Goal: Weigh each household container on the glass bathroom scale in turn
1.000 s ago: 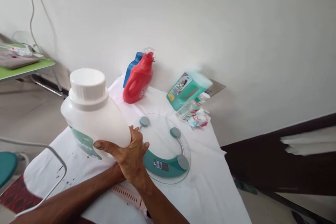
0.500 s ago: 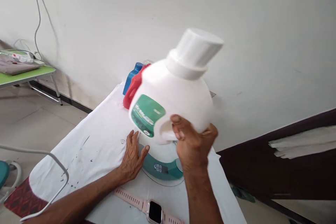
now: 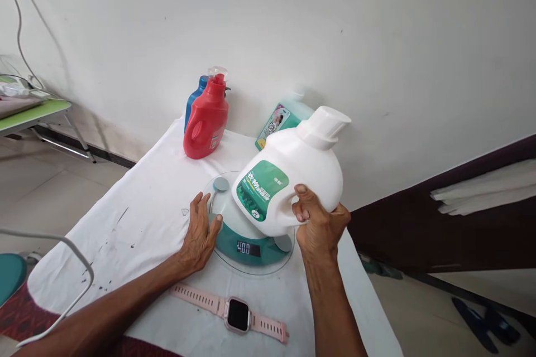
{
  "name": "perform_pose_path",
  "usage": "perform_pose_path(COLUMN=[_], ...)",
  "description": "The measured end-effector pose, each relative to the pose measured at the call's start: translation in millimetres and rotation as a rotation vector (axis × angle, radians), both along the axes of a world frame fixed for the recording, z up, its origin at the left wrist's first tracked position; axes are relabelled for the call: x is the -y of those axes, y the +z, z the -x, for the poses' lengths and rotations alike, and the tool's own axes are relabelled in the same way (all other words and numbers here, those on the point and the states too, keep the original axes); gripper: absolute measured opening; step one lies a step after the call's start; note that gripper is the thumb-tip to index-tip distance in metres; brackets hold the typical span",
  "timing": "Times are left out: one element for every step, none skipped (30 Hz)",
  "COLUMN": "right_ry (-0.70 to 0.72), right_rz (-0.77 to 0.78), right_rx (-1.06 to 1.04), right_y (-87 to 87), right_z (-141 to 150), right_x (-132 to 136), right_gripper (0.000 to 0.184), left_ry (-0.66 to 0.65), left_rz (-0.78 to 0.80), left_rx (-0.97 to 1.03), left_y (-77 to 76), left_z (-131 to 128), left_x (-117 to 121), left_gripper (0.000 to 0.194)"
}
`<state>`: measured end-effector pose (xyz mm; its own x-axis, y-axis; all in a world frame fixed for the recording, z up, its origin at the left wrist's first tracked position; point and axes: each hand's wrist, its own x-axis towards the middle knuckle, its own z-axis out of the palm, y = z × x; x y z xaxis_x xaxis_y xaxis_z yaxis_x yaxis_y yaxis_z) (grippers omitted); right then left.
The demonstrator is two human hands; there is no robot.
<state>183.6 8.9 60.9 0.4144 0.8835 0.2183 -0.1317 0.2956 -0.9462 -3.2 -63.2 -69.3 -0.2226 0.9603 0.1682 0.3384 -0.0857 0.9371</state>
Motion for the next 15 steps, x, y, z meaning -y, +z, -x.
perform_pose_path(right_ry=[0.006, 0.014, 0.023, 0.032, 0.044, 0.061, 0.083, 0.107, 0.126, 0.132, 0.119, 0.086, 0.037, -0.019, -0.073], right_rz=[-0.004, -0.008, -0.013, -0.019, -0.027, -0.038, -0.054, -0.078, -0.112, -0.146, -0.172, -0.18, -0.162, -0.122, -0.067], right_rx=[-0.007, -0.002, 0.013, 0.034, 0.063, 0.099, 0.143, 0.192, 0.234, 0.264, 0.277, 0.274, 0.262, 0.247, 0.232], right_y=[-0.8, -1.4, -1.9, -2.5, -3.4, -4.7, -6.5, -8.9, -12.0, -16.0, -21.1, -27.5, -35.3, -44.4, -54.7], right_z=[0.8, 1.8, 2.8, 3.3, 2.9, 1.3, -1.9, -6.8, -13.4, -21.5, -30.8, -40.6, -50.4, -59.6, -67.5], right_x=[-3.4, -6.4, -8.9, -11.0, -12.7, -14.1, -15.1, -15.5, -15.4, -14.4, -12.6, -9.8, -6.2, -1.9, 2.9], right_gripper=[0.047, 0.046, 0.045, 0.045, 0.046, 0.048, 0.049, 0.049, 0.047, 0.046, 0.047, 0.049, 0.051, 0.052, 0.054], left_ry=[-0.009, -0.015, -0.02, -0.025, -0.033, -0.04, -0.046, -0.049, -0.051, -0.048, -0.045, -0.046, -0.048, -0.048, -0.051], left_rz=[0.01, 0.017, 0.022, 0.026, 0.029, 0.03, 0.029, 0.027, 0.022, 0.017, 0.014, 0.014, 0.016, 0.018, 0.021], left_rx=[-0.01, -0.02, -0.031, -0.041, -0.05, -0.057, -0.06, -0.061, -0.06, -0.059, -0.057, -0.054, -0.051, -0.048, -0.046], left_y=[1.3, 2.8, 4.2, 5.7, 7.0, 8.0, 8.8, 9.2, 9.4, 9.4, 9.4, 9.3, 9.3, 9.4, 9.5], left_z=[0.8, 1.6, 2.6, 3.5, 4.4, 5.1, 5.6, 5.9, 6.0, 6.1, 6.0, 6.0, 6.0, 6.0, 6.0], left_x=[0.1, 0.3, 0.5, 0.5, 0.3, 0.0, -0.5, -1.1, -1.6, -2.0, -2.2, -2.3, -2.2, -2.1, -2.0], left_gripper=[0.063, 0.064, 0.064, 0.065, 0.066, 0.066, 0.067, 0.067, 0.067, 0.066, 0.066, 0.066, 0.066, 0.066, 0.066])
